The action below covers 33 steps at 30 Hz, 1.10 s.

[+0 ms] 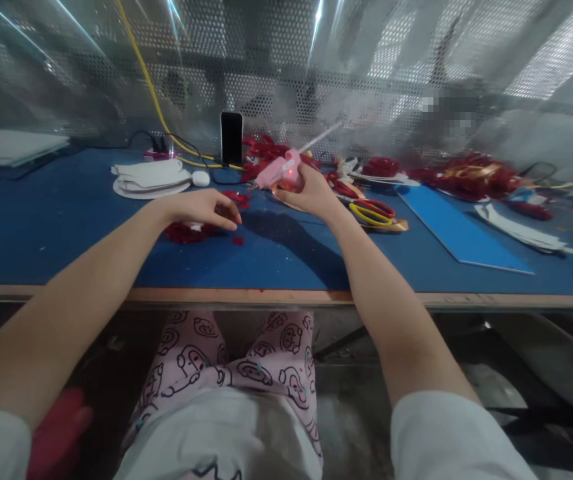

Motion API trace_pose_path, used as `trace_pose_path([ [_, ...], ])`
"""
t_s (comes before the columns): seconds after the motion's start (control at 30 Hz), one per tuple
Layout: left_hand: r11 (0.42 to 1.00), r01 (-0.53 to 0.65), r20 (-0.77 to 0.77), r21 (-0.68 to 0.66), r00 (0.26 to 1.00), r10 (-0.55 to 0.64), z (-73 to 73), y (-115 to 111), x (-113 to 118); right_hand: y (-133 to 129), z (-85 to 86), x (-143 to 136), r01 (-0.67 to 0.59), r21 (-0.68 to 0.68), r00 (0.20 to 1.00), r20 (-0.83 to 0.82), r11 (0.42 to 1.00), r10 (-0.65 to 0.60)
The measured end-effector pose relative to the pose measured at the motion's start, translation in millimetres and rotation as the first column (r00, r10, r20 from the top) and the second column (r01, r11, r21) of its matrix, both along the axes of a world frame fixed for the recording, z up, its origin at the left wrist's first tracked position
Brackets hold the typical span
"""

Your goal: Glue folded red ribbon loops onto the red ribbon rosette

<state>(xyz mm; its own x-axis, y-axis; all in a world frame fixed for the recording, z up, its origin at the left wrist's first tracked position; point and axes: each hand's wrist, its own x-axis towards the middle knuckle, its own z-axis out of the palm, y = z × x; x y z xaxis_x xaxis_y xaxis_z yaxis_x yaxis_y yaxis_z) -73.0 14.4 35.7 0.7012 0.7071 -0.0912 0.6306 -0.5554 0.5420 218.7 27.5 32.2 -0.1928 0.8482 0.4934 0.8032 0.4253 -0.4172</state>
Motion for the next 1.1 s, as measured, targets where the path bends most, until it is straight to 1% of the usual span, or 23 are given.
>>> trace_pose_path([
  [0.17, 0.998, 0.063, -0.111, 0.007, 0.992, -0.062, -4.7, 4, 6, -5, -4.0, -2, -0.117, -0.029, 0.978, 0.168, 0.993, 0.12],
  [0.27, 0.998, 0.064, -0.115, 0.011, 0.991, -0.062, -5.1, 3, 9, -5, -6.9, -5, -0.172, -0.066, 0.949, 0.258, 0.983, 0.183],
  [0.4, 0.999, 0.054, -0.117, 0.002, 0.992, -0.053, -3.9, 1, 9, -5, -10.0, -10, -0.238, -0.091, 0.91, 0.327, 0.967, 0.255],
  [0.63, 0.999, 0.041, -0.124, 0.003, 0.991, -0.041, -4.1, 2, 10, -3, -15.8, -11, -0.281, -0.081, 0.873, 0.392, 0.956, 0.289],
  [0.73, 0.999, 0.034, -0.126, 0.001, 0.992, -0.034, -3.1, 1, 10, -3, -16.0, -12, -0.266, -0.089, 0.87, 0.407, 0.96, 0.278],
  [0.87, 1.0, 0.026, -0.131, 0.01, 0.991, -0.025, -1.4, 0, 10, -5, -14.3, -13, -0.229, -0.111, 0.874, 0.413, 0.967, 0.255],
  [1.1, 1.0, 0.029, -0.143, -0.003, 0.989, -0.029, -2.7, 2, 10, -6, -13.2, -15, -0.203, -0.126, 0.904, 0.356, 0.971, 0.236],
])
